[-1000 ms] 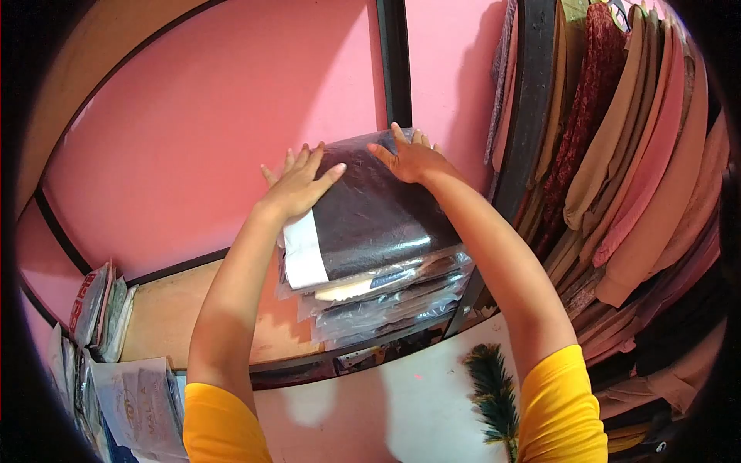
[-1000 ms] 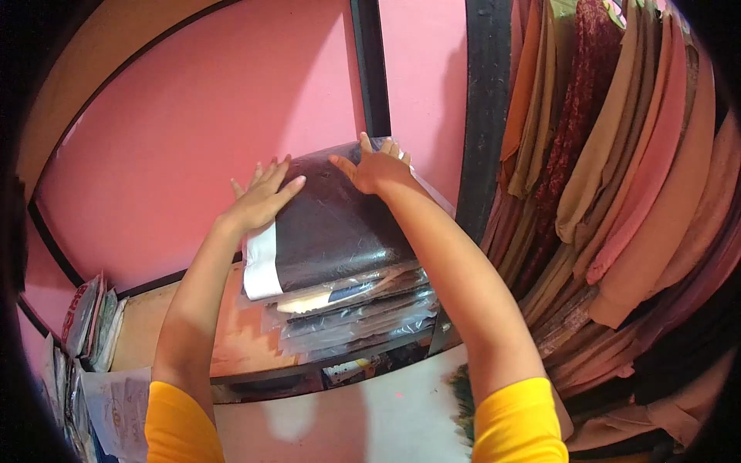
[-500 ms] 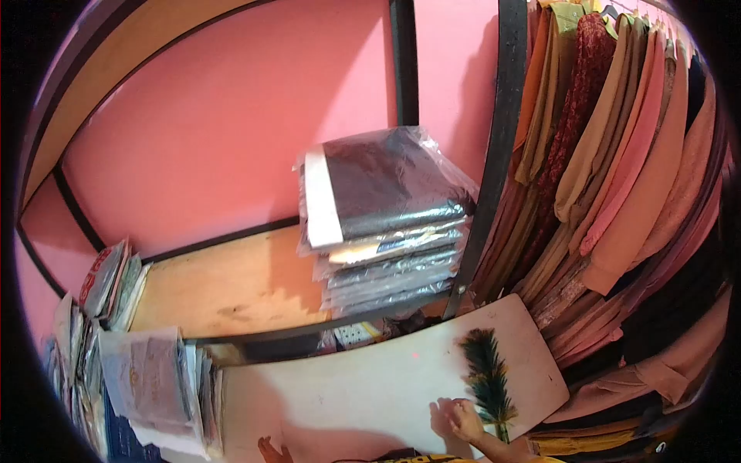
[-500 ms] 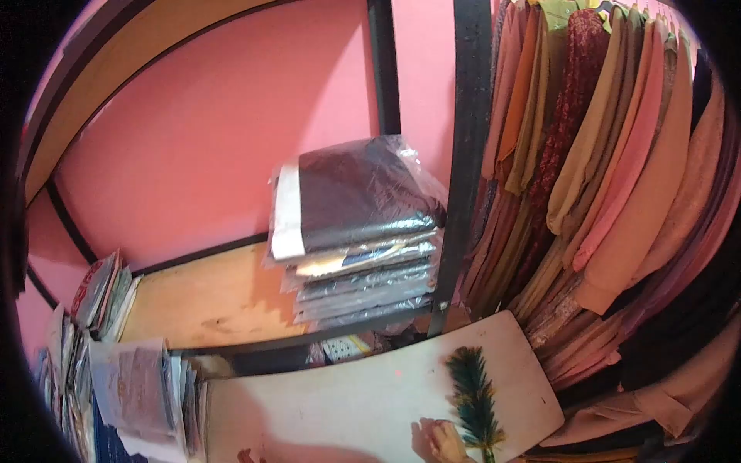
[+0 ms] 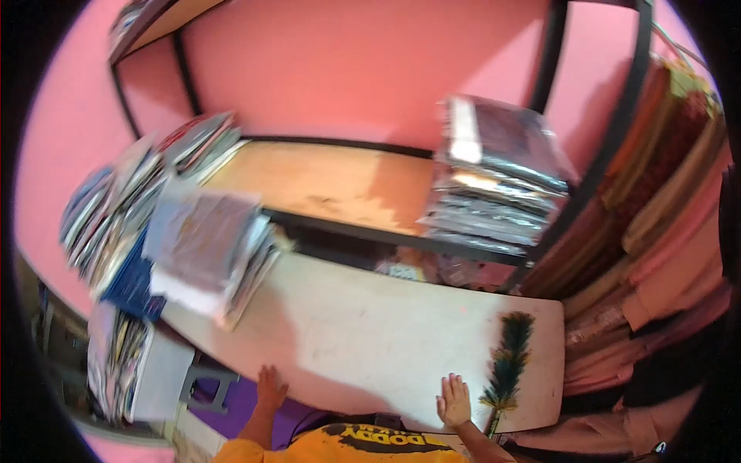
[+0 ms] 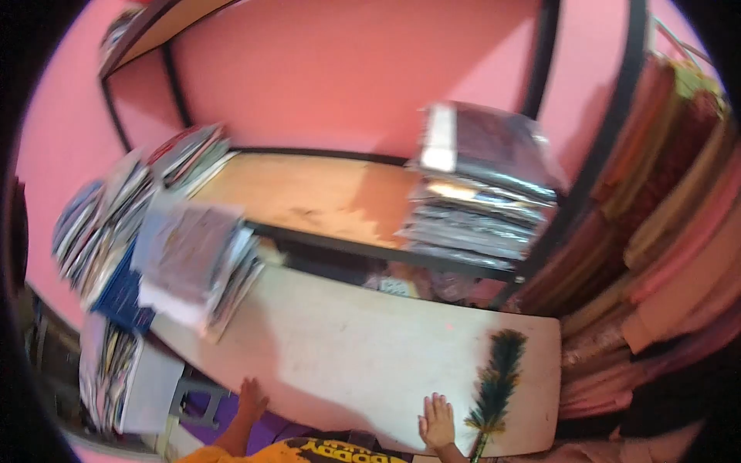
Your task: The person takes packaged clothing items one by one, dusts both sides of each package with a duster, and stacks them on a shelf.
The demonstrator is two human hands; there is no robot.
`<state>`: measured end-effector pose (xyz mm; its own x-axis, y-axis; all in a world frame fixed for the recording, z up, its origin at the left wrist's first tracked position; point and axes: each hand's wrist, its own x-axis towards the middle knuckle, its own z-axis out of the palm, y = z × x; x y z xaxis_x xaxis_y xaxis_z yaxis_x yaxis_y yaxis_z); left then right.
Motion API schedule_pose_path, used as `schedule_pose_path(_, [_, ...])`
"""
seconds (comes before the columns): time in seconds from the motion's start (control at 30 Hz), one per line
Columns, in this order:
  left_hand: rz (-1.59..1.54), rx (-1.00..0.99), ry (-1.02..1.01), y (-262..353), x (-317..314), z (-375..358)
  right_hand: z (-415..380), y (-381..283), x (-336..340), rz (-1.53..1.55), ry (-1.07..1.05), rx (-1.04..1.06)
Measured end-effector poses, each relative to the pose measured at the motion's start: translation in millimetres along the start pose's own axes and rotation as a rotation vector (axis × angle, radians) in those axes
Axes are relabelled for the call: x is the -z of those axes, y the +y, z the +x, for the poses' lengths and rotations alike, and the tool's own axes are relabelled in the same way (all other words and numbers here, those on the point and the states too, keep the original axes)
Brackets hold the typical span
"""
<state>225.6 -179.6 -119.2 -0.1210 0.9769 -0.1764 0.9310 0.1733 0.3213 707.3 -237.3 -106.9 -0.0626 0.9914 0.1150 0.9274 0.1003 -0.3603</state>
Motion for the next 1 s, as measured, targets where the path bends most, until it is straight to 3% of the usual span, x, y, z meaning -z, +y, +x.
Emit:
schedule_pose_path(0.03, [-0.082, 0.041, -0.022, 14, 16, -3, 1, -3, 1, -0.004, 0.006, 0.002])
schedule_pose_path(0.1, [-0.188, -0.071, 0.074, -12, 2, -3, 1, -5, -5, -0.032, 0.033, 0.005])
schedule_pose_path(0.27, [-0.269, -0.183, 0.069, -30, 33, -13, 10, -23, -26, -0.052, 0.052, -0.113])
schedule_pose_path(0.33, [-0.306, -0.255, 0.077, -50, 40, -8, 24, -40, -41, -0.095, 0.282, -0.142])
schedule_pose_path(0.37, [-0.345, -0.320, 0.072, -63, 42, -2, 43, -43, -53, 0.134, 0.313, -0.190])
schedule_pose_path(0.4, [-0.383, -0.388, 0.066, -66, 57, 4, 62, -62, -56, 0.182, 0.280, -0.129])
schedule_pose_path(0.47, [-0.415, -0.329, 0.048, -79, 87, 13, 103, -112, -68, 0.328, 0.286, -0.103])
schedule_pose_path(0.5, [-0.432, -0.342, 0.126, -91, 95, 19, 129, -139, -80, 0.429, 0.303, -0.092])
schedule_pose_path(0.57, [-0.554, -0.283, 0.201, -111, 114, 30, 186, -206, -83, 0.552, 0.141, -0.117])
schedule_pose_path(0.7, [-0.646, -0.296, 0.395, -134, 161, 61, 288, -355, -73, 0.801, 0.153, 0.138])
schedule_pose_path(0.8, [-0.835, -0.317, 0.468, -139, 188, 93, 351, -424, -88, 0.917, 0.255, 0.103])
schedule_pose_path(0.87, [-1.096, -0.263, 0.442, -141, 197, 116, 374, -460, -85, 1.294, -0.051, -0.199])
schedule_pose_path(0.9, [-1.127, -0.238, 0.403, -144, 199, 126, 377, -475, -81, 1.299, -0.036, -0.196])
schedule_pose_path(0.97, [-1.215, -0.247, 0.383, -139, 211, 139, 376, -494, -66, 0.756, 0.153, -0.403])
schedule_pose_path(1.0, [-1.305, -0.240, 0.362, -137, 214, 145, 380, -495, -66, 0.750, 0.163, -0.404])
